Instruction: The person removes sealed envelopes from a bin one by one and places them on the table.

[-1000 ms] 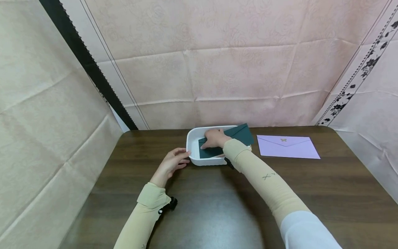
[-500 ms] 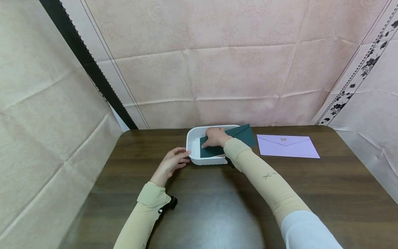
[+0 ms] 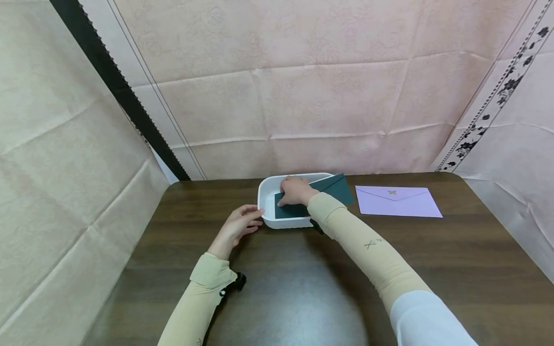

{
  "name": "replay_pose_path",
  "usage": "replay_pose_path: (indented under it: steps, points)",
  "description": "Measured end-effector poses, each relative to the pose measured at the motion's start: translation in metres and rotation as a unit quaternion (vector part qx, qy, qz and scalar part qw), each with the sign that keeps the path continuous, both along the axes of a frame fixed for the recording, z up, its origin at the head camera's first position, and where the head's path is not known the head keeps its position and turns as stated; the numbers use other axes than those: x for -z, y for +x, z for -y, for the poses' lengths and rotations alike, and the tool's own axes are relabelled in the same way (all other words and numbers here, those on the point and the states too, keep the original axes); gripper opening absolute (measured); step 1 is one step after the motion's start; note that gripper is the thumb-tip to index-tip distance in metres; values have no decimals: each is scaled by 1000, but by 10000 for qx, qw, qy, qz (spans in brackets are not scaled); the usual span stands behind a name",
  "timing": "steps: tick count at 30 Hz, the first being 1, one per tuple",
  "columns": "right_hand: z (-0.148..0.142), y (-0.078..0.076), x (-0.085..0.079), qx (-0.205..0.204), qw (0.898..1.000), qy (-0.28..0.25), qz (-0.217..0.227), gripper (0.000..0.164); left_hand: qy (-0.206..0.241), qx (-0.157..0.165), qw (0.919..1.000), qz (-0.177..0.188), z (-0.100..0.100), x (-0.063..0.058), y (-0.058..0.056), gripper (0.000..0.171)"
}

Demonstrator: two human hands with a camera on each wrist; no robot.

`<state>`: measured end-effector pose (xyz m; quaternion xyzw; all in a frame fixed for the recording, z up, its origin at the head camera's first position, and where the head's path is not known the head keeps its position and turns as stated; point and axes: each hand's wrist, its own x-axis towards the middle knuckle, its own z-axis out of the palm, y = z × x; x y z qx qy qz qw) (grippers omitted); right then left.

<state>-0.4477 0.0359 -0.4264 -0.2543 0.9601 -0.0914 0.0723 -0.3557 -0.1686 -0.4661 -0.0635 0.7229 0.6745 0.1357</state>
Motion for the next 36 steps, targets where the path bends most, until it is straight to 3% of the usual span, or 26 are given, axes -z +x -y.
replay_pose_path:
  steps: [16, 26, 36]
  points:
    - [-6, -10, 2, -38, 9991, 357, 237, 42, 44, -54, 10000, 36, 2, 3, 0, 53]
    - [-3, -1, -10, -249, 9994, 251, 51, 39, 9, -35, 10000, -12, 3, 2, -1, 52]
    - [-1, 0, -9, -174, 9996, 123, 186, 34, 67, 39, 9999, -74, 3, 5, -3, 52]
